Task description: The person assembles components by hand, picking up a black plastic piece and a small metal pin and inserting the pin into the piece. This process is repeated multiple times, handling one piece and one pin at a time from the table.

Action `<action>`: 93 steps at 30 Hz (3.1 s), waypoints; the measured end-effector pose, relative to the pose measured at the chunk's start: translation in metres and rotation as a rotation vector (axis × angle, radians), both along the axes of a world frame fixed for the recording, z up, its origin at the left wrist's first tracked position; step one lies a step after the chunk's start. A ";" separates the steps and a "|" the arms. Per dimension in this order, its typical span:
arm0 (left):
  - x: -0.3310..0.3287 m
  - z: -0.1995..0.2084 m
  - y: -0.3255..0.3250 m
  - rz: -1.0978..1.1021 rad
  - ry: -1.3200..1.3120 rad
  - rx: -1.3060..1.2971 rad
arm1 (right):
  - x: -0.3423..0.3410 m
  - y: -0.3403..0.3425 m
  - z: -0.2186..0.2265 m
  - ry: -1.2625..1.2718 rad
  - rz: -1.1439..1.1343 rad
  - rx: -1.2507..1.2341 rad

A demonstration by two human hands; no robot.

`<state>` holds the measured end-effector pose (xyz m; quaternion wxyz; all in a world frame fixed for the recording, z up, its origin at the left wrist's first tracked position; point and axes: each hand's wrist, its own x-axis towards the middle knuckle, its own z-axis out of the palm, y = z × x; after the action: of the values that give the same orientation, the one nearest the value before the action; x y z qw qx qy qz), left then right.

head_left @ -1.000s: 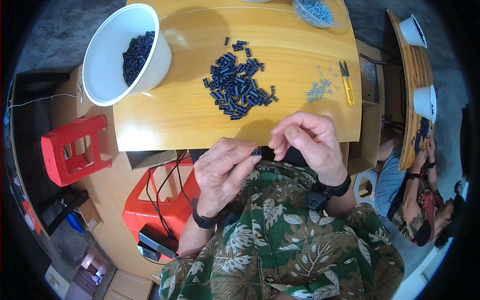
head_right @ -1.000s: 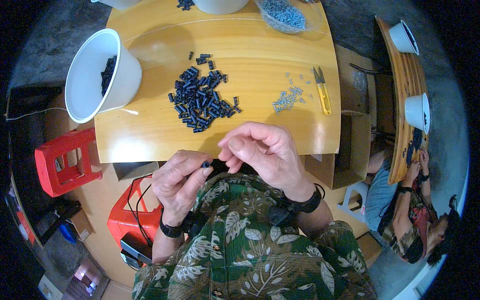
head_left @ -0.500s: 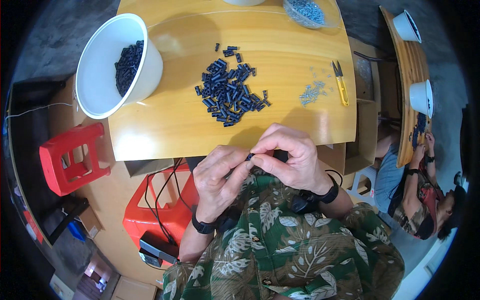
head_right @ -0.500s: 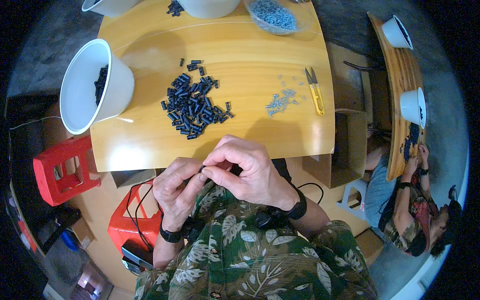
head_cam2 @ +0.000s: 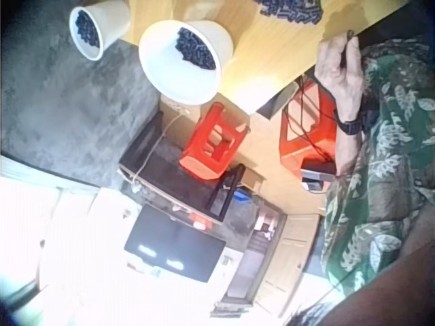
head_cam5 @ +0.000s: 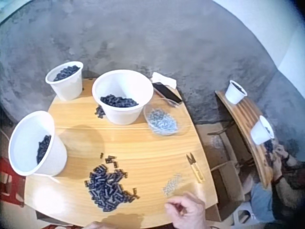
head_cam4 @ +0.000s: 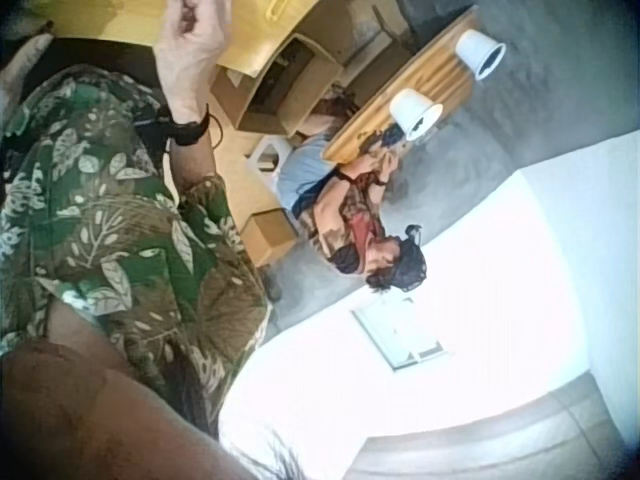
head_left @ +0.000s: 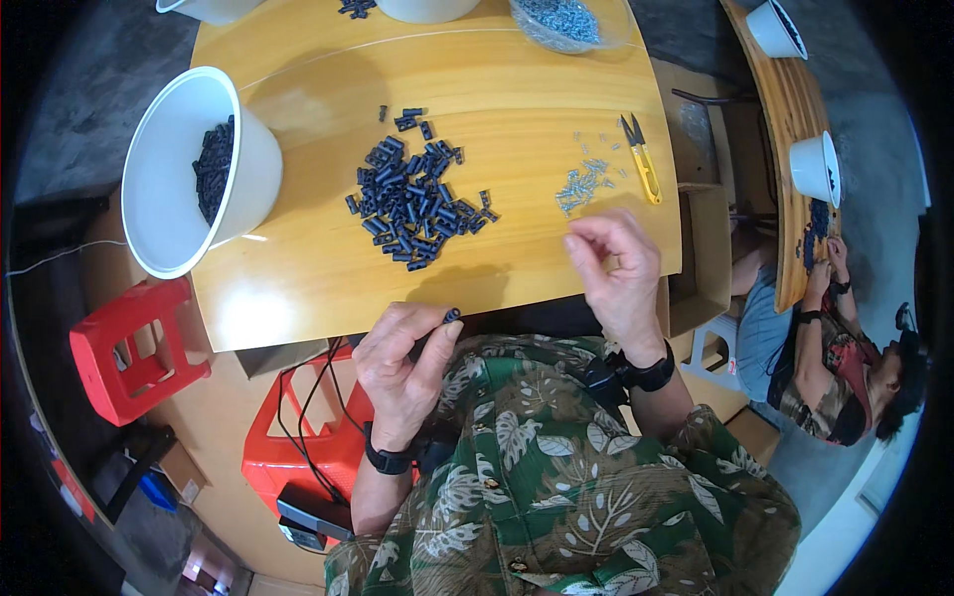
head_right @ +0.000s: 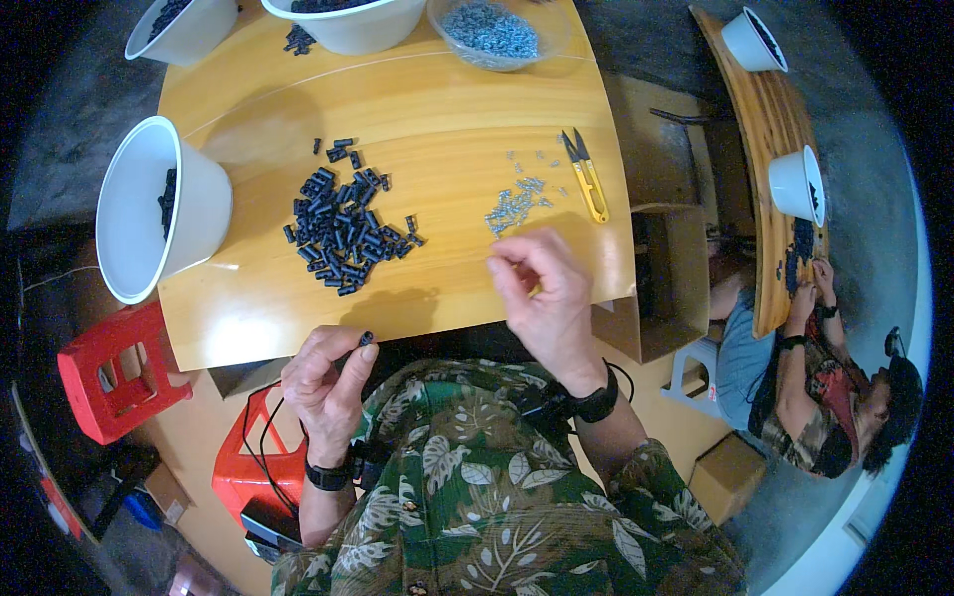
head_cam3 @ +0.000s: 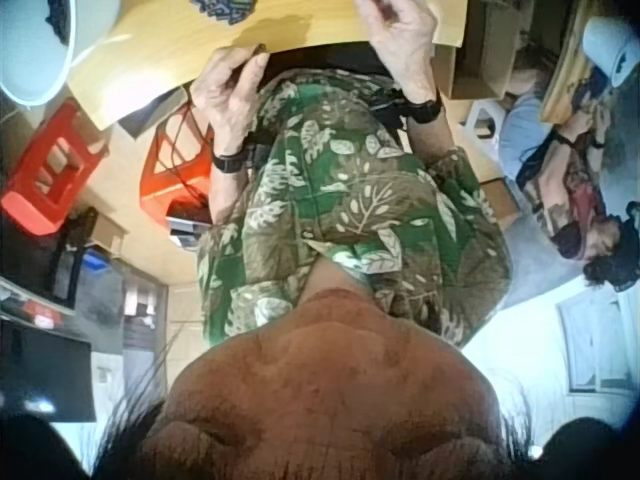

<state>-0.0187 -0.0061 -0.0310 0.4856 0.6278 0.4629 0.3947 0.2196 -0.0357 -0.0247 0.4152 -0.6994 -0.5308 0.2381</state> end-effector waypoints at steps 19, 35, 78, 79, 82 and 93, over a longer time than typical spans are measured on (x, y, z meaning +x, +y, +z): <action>0.006 -0.001 -0.002 -0.015 0.024 0.006 | 0.009 0.009 -0.019 -0.193 -0.081 -0.016; 0.005 0.007 -0.002 -0.041 0.064 0.106 | 0.000 -0.005 0.002 0.800 0.006 -0.118; 0.008 0.024 0.000 -0.099 0.037 0.223 | -0.026 -0.006 0.010 1.632 0.279 -0.359; 0.009 0.024 0.001 -0.099 0.038 0.222 | -0.028 -0.007 0.006 1.598 0.288 -0.309; 0.010 0.025 0.001 -0.096 0.044 0.239 | -0.033 -0.007 0.003 1.544 0.286 -0.245; 0.013 0.023 0.002 -0.105 0.042 0.272 | -0.036 -0.006 0.012 1.223 0.288 -0.260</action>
<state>-0.0058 -0.0039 -0.0076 0.4064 0.7191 0.3817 0.4147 0.1836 -0.0421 -0.0123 0.5185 -0.4038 -0.2534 0.7098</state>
